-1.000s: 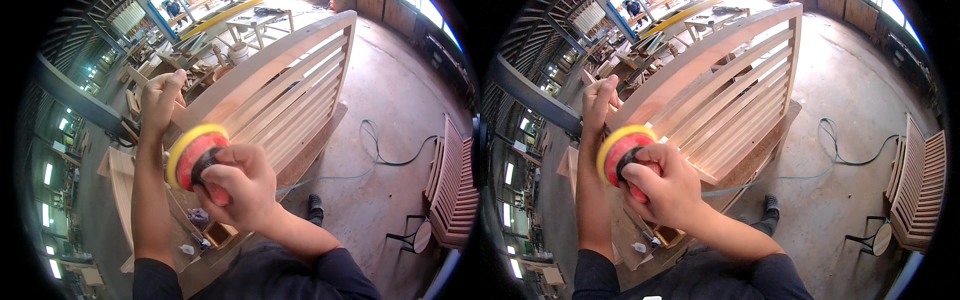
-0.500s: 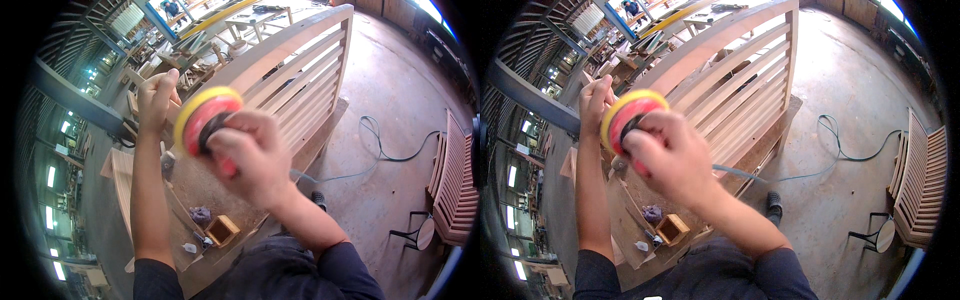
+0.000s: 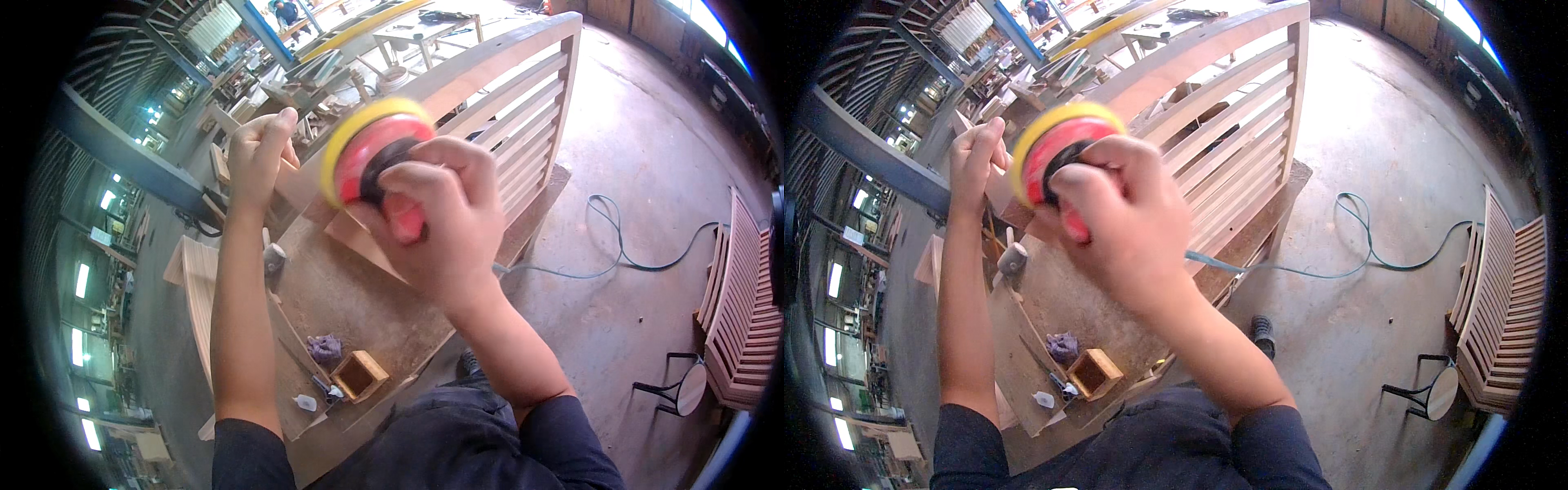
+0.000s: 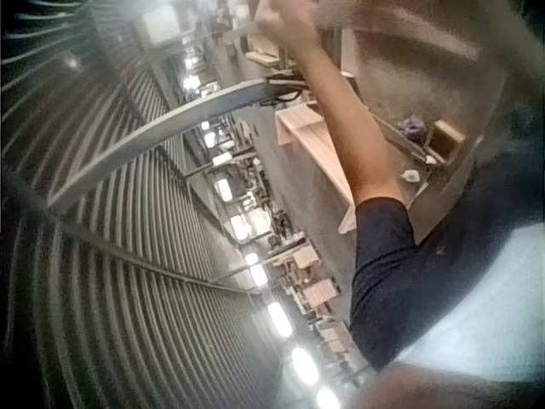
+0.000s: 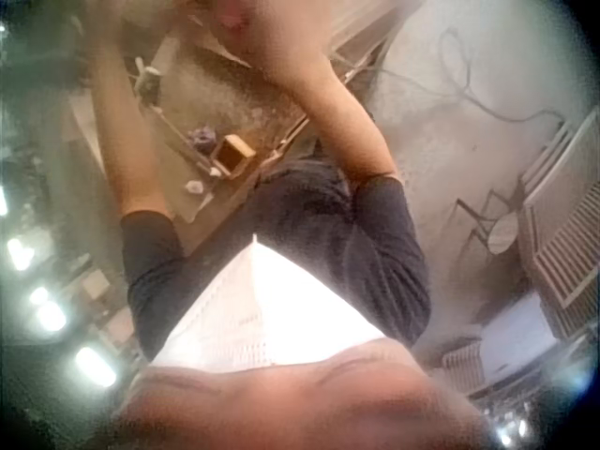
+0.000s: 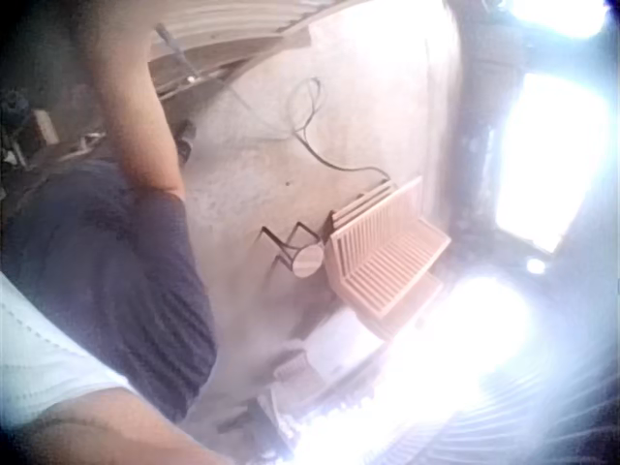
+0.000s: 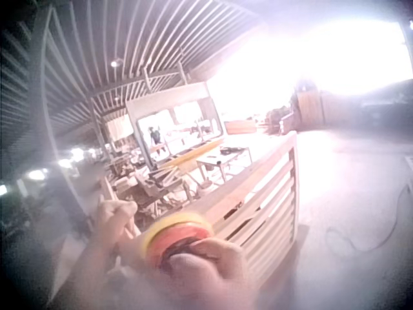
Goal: The person sands a wooden chair frame with a handheld rotary sander, focusing on edges and slats. They reposition the chair multiple times to access different sides and then apply a liquid from a small bottle to the sanded surfaces while continuing to sand.
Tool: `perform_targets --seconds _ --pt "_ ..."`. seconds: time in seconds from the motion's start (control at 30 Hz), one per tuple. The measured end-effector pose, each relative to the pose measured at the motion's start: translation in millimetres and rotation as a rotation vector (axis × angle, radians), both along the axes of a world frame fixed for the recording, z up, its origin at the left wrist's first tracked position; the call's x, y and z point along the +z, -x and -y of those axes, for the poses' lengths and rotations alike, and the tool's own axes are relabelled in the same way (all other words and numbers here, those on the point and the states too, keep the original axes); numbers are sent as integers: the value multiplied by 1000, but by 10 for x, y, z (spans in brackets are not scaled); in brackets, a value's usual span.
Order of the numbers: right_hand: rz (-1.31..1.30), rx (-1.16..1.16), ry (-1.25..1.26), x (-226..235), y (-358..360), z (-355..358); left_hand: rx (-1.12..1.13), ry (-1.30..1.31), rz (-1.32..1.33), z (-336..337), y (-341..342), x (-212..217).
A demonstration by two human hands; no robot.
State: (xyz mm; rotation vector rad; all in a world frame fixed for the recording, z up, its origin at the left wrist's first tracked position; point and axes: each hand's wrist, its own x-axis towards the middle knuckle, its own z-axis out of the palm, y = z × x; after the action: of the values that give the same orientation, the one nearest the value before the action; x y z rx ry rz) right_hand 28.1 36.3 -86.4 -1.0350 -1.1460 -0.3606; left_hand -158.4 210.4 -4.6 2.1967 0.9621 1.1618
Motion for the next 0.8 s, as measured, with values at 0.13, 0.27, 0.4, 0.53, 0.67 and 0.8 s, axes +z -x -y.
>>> perform_targets --seconds 0.13,0.27,0.4,0.53,0.67,0.8 --pt "62 1 20 46 -38 40 -38 13 -6 -24 11 -6" --pt "5 2 18 51 -30 33 8 31 -1 -38 -4 -18" --pt "50 12 -2 38 -82 -3 12 23 9 -4 -23 -19" --pt "-31 -86 -4 127 -220 -59 14 21 -3 -3 -19 -2" --pt "-10 83 14 56 76 56 16 2 21 -13 -36 -16" --pt "-22 316 123 -393 500 295 4 28 19 -23 -12 0"
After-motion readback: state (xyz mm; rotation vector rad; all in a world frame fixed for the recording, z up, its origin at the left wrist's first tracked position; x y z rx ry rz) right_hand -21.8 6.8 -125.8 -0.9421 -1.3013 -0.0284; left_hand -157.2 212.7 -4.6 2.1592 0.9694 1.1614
